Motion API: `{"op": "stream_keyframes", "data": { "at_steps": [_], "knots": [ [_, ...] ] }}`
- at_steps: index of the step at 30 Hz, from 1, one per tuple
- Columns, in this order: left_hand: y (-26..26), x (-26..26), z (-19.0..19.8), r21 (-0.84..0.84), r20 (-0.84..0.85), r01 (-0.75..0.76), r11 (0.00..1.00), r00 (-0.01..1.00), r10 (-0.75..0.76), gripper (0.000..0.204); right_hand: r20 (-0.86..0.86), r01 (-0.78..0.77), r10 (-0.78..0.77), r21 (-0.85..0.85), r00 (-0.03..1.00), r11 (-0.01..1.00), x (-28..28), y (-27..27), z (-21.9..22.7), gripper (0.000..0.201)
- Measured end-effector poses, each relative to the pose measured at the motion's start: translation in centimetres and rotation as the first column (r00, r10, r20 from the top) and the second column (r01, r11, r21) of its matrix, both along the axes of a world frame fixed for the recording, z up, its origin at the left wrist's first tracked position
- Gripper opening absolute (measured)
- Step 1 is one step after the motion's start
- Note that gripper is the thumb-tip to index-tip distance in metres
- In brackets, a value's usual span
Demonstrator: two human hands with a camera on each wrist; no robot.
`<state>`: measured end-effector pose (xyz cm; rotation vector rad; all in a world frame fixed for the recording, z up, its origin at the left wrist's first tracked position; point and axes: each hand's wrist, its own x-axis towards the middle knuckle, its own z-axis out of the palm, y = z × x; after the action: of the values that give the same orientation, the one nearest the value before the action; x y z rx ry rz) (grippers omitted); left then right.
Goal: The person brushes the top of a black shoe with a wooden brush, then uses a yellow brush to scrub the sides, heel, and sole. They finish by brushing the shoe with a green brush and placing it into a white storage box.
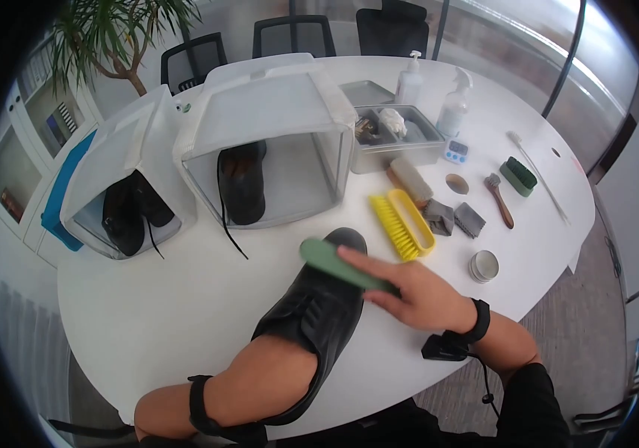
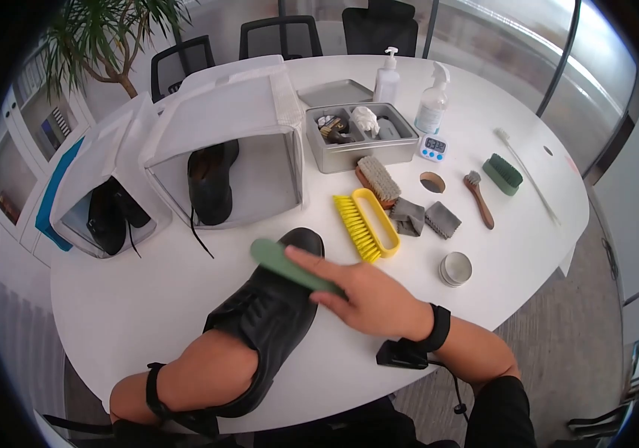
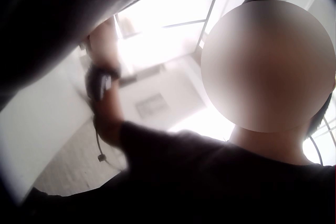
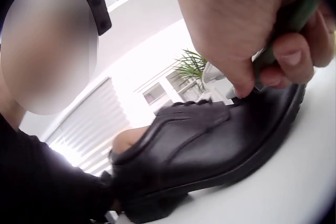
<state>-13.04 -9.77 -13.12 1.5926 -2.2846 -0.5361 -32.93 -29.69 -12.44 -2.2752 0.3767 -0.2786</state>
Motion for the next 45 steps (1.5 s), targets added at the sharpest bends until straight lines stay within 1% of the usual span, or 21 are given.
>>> {"op": "stream_keyframes", "data": {
  "at_steps": [2, 5, 6, 8, 9, 10, 12, 14, 15, 17, 20, 21, 23, 26, 28, 29, 33, 35, 37, 39, 45],
  "knots": [
    [-0.3, -0.7, 1.0, -0.093, -0.035, -0.055, 0.994, 0.998, 0.052, 0.030, -0.048, -0.081, 0.086, 0.096, 0.995, 0.992, -0.1, 0.6, -0.2, 0.073],
    [-0.3, -0.5, -0.5, -0.241, -0.103, -0.051, 0.969, 0.994, 0.027, 0.030, 0.111, -0.123, 0.126, -0.030, 0.986, 0.992, -0.1, -0.4, -1.2, 0.073],
    [-0.1, -0.3, -0.8, -0.243, -0.102, -0.049, 0.969, 0.994, 0.025, 0.030, 0.092, -0.032, 0.039, -0.071, 0.995, 0.997, -0.1, -0.9, -1.2, 0.073],
    [0.3, 0.1, -1.2, -0.075, -0.060, -0.031, 0.997, 0.998, 0.027, 0.030, 0.068, 0.058, -0.051, -0.111, 0.996, 0.992, -0.2, -1.0, -0.7, 0.073],
    [0.4, 0.0, -1.2, -0.016, -0.049, -0.027, 1.000, 0.998, 0.026, 0.030, -0.032, 0.026, -0.026, -0.018, 0.999, 1.000, -0.3, -0.4, 0.2, 0.073],
    [0.2, -0.3, -0.5, -0.039, -0.031, -0.034, 0.999, 0.999, 0.032, 0.029, -0.125, 0.001, 0.009, 0.076, 0.992, 0.997, -0.2, -0.1, 0.8, 0.073],
    [-0.1, -0.4, 0.2, -0.066, 0.002, -0.039, 0.997, 0.999, 0.040, 0.029, -0.091, -0.068, 0.080, 0.128, 0.993, 0.989, -0.3, 0.2, 0.6, 0.073],
    [-0.2, -0.4, -0.1, -0.232, -0.064, -0.041, 0.972, 0.998, 0.027, 0.024, -0.060, -0.136, 0.149, 0.177, 0.987, 0.975, -0.2, -0.2, -0.2, 0.074],
    [-0.1, -0.2, -0.4, -0.231, -0.066, -0.041, 0.972, 0.997, 0.027, 0.024, 0.041, -0.106, 0.104, 0.042, 0.994, 0.993, 0.1, -0.9, -0.9, 0.074],
    [0.3, 0.1, -1.0, -0.106, -0.056, -0.026, 0.994, 0.998, 0.021, 0.027, 0.018, 0.034, -0.033, -0.063, 0.999, 0.997, -0.3, -1.5, -1.0, 0.074],
    [0.3, 0.1, -1.0, -0.086, -0.019, -0.011, 0.996, 1.000, 0.009, 0.028, -0.066, 0.009, -0.007, 0.027, 0.998, 1.000, -0.3, -0.2, 0.4, 0.072],
    [0.2, 0.2, -0.7, -0.081, -0.001, -0.008, 0.997, 1.000, 0.008, 0.028, -0.053, -0.085, 0.090, 0.106, 0.995, 0.991, -0.1, 0.0, 0.4, 0.072],
    [-0.1, -0.3, -0.3, -0.162, -0.050, -0.035, 0.986, 0.998, 0.027, 0.028, 0.094, -0.129, 0.128, 0.011, 0.987, 0.992, 0.3, -0.5, -1.0, 0.072],
    [0.2, 0.0, -1.1, -0.162, -0.088, -0.037, 0.986, 0.996, 0.023, 0.028, -0.004, -0.056, 0.056, 0.049, 0.998, 0.997, -0.4, -0.6, -0.5, 0.074],
    [0.3, 0.3, -1.7, -0.149, -0.060, -0.006, 0.989, 0.998, -0.003, 0.029, 0.056, 0.024, -0.020, -0.081, 0.998, 0.996, -0.1, -1.0, -1.2, 0.075],
    [0.3, 0.4, -1.6, -0.143, -0.047, 0.005, 0.990, 0.999, -0.012, 0.030, 0.158, -0.029, 0.044, -0.096, 0.986, 0.995, -0.1, -0.8, -1.7, 0.076],
    [0.0, -0.3, -0.4, -0.042, -0.023, -0.023, 0.999, 0.999, 0.022, 0.030, -0.031, -0.058, 0.059, 0.032, 0.998, 0.998, 0.1, 0.3, -0.3, 0.075],
    [-0.2, -0.6, 0.0, -0.212, -0.087, -0.056, 0.976, 0.995, 0.038, 0.029, -0.081, -0.055, 0.061, 0.076, 0.995, 0.996, 0.0, 0.4, 0.1, 0.075],
    [-0.2, -0.4, 0.1, -0.164, -0.057, -0.043, 0.985, 0.998, 0.034, 0.029, -0.076, -0.052, 0.059, 0.088, 0.995, 0.995, 0.1, 0.3, -0.2, 0.075],
    [-0.2, -0.4, 0.2, -0.115, -0.031, -0.037, 0.993, 0.999, 0.034, 0.029, 0.108, -0.094, 0.096, -0.023, 0.990, 0.995, 0.2, 0.1, -1.6, 0.077],
    [-0.2, -0.4, 0.3, -0.072, -0.034, -0.036, 0.997, 0.999, 0.034, 0.029, 0.089, -0.095, 0.097, -0.029, 0.991, 0.995, 0.2, 0.3, -1.5, 0.077]
  ]
}}
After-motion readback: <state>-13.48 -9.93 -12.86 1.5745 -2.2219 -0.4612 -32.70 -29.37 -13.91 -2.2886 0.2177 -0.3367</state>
